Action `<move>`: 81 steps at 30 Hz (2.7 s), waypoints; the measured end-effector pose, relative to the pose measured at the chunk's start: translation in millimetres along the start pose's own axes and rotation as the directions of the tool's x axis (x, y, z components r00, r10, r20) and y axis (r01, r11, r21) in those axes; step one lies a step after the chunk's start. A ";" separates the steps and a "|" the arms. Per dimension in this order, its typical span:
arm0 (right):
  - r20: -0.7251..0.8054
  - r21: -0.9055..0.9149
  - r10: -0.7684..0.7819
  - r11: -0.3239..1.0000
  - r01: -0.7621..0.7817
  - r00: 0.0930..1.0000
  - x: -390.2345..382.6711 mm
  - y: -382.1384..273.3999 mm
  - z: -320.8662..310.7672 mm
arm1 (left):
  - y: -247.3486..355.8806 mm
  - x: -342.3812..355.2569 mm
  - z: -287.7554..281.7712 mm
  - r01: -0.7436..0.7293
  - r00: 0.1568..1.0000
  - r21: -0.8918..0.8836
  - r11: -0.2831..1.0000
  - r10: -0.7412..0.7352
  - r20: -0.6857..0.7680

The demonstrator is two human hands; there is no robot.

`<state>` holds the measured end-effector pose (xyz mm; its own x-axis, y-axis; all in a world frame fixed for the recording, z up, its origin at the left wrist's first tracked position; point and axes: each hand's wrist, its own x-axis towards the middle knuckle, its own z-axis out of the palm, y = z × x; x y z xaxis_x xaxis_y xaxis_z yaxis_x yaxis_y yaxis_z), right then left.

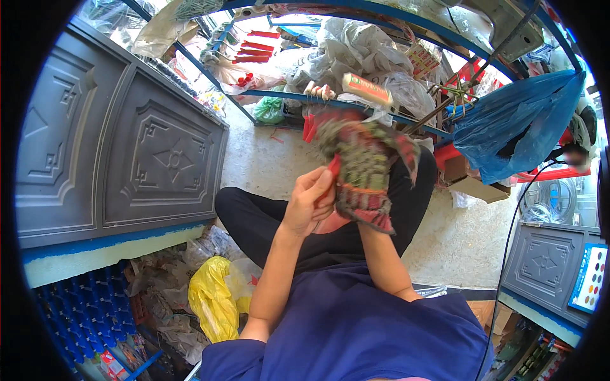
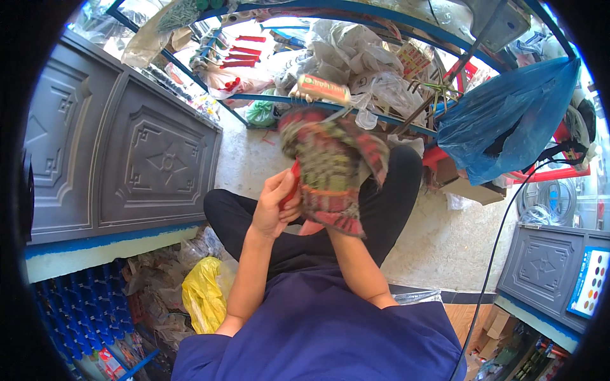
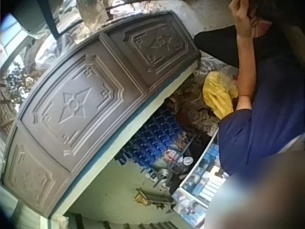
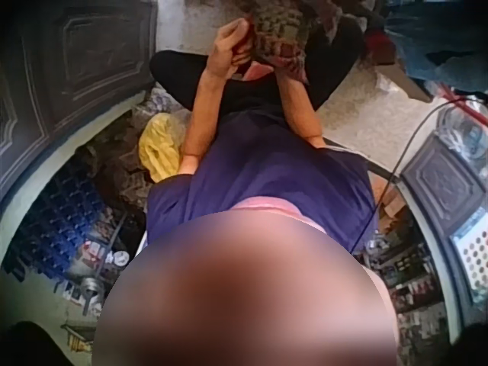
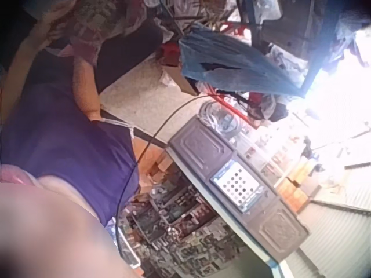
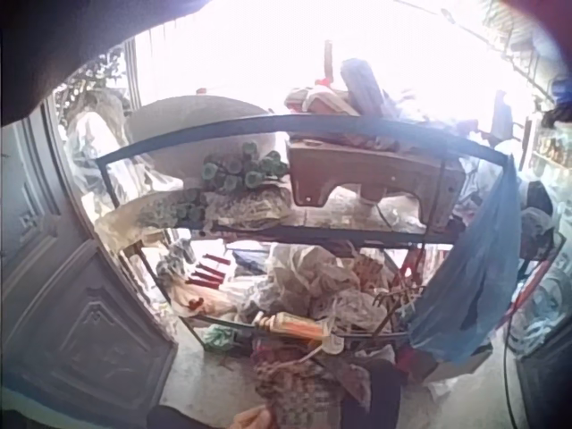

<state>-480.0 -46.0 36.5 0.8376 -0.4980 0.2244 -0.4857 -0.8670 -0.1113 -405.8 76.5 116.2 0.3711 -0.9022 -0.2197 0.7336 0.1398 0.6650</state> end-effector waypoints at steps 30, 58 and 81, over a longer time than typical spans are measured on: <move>-0.081 0.140 -0.128 0.980 0.139 0.988 -1.5 47.5 -0.9 | 18.3 -11.1 -33.6 -0.210 0.929 -0.034 0.977 0.188 -0.319; -0.112 0.625 0.065 0.780 0.020 0.992 21.1 2.5 -7.0 | 49.7 -23.9 -5.3 -0.480 0.877 -0.307 0.822 0.462 -0.134; 0.276 -0.472 0.163 0.881 -0.014 0.947 25.3 12.4 -22.5 | 49.1 31.2 4.9 -0.043 0.983 0.290 0.956 0.092 -0.158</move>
<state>-470.5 -69.0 62.6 0.7831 -0.6176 -0.0733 -0.5581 -0.7497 0.3556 -360.9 53.3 145.5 0.5219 -0.8100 -0.2676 0.5206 0.0540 0.8521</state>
